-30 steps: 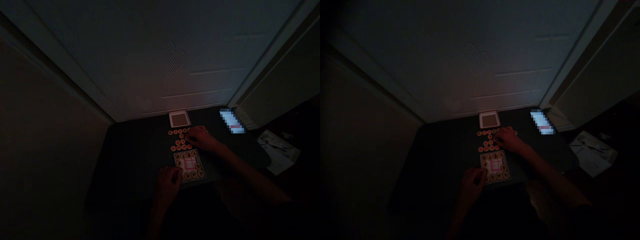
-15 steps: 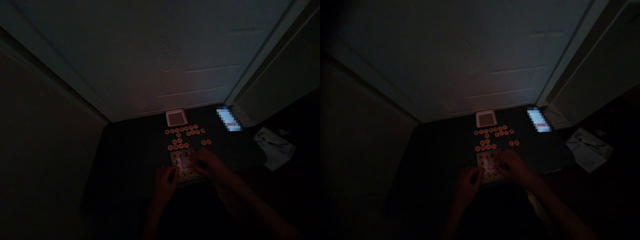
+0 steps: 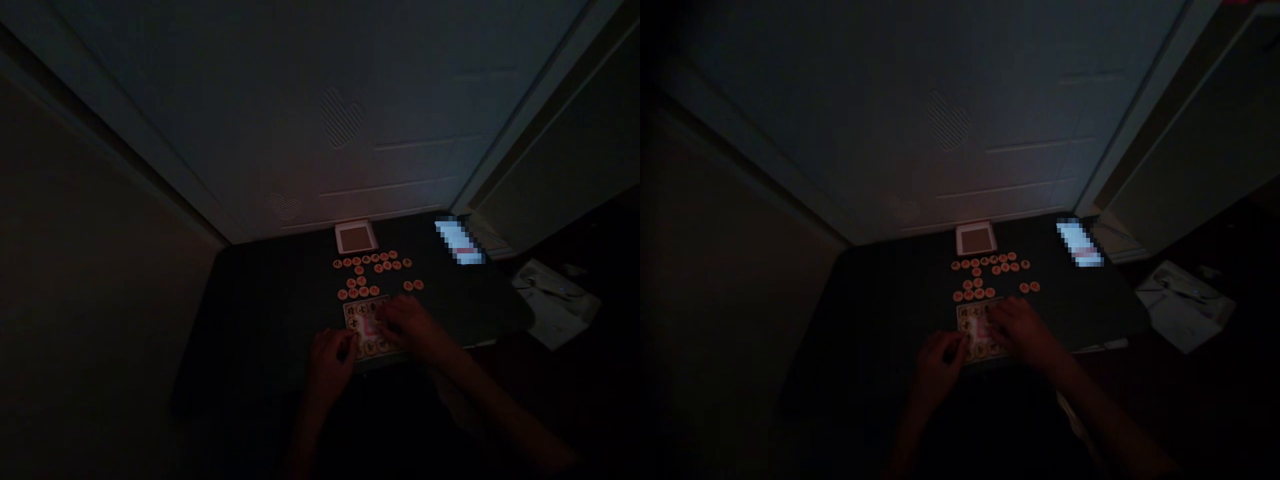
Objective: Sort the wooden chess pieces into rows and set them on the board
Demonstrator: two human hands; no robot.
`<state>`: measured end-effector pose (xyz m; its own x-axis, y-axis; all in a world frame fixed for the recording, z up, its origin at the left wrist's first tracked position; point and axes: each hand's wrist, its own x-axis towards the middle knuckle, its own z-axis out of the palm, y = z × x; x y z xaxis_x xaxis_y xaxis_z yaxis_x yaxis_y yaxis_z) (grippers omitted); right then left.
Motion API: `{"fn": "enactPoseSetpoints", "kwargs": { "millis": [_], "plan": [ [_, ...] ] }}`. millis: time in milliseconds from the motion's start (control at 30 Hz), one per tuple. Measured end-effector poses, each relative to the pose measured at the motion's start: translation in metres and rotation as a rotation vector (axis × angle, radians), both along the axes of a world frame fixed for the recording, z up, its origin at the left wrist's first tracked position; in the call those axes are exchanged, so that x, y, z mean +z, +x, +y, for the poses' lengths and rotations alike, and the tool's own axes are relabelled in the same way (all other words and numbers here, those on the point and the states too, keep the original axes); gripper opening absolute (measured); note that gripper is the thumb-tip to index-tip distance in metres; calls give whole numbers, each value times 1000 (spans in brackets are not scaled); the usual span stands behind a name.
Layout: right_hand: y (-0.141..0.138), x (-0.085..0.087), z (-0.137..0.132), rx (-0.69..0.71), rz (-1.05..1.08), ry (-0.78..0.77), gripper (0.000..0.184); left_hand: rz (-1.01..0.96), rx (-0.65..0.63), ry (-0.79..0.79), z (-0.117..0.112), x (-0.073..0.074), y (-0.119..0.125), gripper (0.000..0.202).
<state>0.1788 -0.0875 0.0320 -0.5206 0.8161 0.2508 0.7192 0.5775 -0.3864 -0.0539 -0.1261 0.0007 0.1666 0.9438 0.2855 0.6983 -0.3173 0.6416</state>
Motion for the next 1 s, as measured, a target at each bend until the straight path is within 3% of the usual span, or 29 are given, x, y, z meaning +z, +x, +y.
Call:
{"fn": "enactPoseSetpoints", "kwargs": {
  "millis": [500,800,1000],
  "plan": [
    [-2,-6,1,-47,-104,69,8,15,-3,-31,0,-1,-1,12],
    [-6,2,-9,-6,-100,58,20,17,-11,-40,1,-1,-1,12],
    [2,-4,-15,-84,-88,77,19,6,-3,-19,1,-2,-1,11]
  ]
}}
